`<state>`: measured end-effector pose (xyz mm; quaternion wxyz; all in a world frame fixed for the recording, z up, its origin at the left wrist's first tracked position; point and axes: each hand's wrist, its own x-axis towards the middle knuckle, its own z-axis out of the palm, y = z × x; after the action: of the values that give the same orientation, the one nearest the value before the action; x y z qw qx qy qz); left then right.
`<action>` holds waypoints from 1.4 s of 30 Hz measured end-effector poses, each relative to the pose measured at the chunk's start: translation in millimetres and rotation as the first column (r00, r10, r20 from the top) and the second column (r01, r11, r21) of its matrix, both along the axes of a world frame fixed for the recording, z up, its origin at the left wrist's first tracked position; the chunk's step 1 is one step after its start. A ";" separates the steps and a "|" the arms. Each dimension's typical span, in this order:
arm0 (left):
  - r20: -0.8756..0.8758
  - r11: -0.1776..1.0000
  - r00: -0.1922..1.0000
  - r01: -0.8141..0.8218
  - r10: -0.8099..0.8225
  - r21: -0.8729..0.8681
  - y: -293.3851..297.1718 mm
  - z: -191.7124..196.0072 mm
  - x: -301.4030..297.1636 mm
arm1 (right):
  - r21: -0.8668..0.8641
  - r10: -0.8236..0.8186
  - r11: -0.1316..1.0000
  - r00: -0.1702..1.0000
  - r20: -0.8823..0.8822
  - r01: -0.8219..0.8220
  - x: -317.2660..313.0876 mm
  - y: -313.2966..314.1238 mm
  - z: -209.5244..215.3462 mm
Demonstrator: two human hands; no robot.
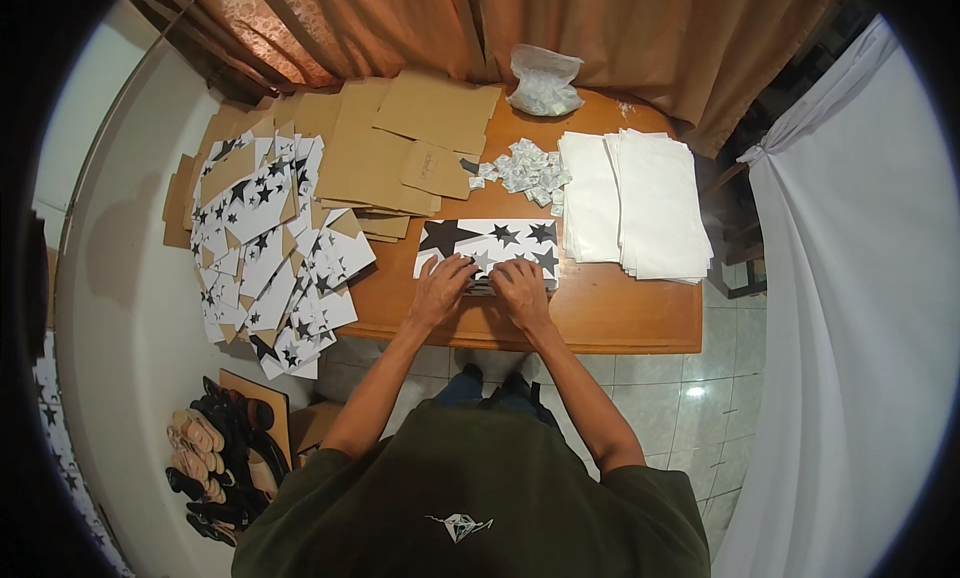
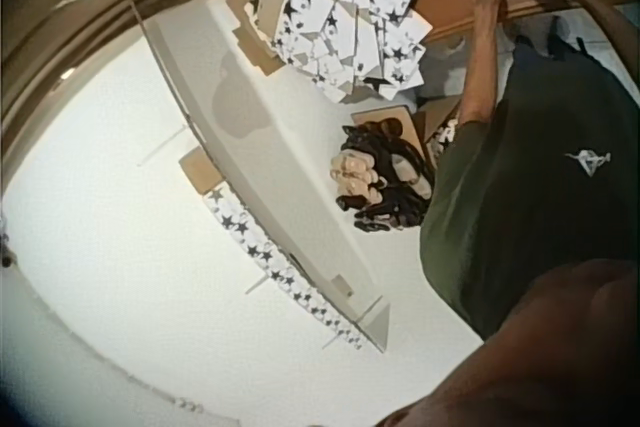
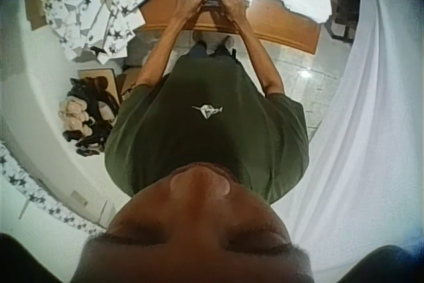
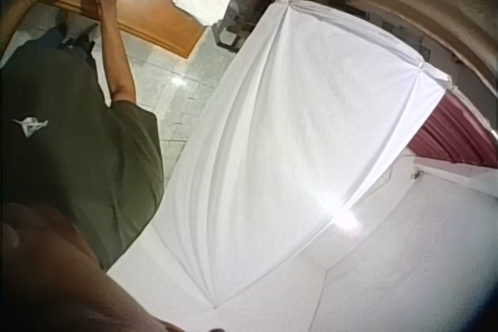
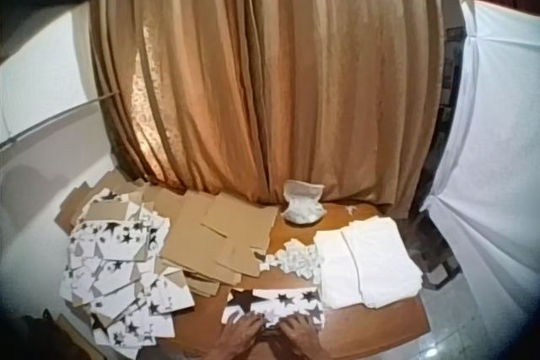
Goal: Folding flat cardboard templates into shoe boxes and placing tissue paper liners inside.
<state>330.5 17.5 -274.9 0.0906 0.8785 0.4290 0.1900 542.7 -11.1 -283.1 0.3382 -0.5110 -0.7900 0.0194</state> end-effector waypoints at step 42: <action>0.158 0.998 0.987 0.032 -0.024 -0.049 46.0 -36.9 -33.1 | -0.029 0.069 0.997 0.997 0.028 -0.068 -29.3 36.2 -45.8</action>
<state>297.4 63.5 -311.8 0.1497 0.8640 0.4127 0.2464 513.4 25.0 -328.8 0.3187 -0.4885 -0.8115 0.0349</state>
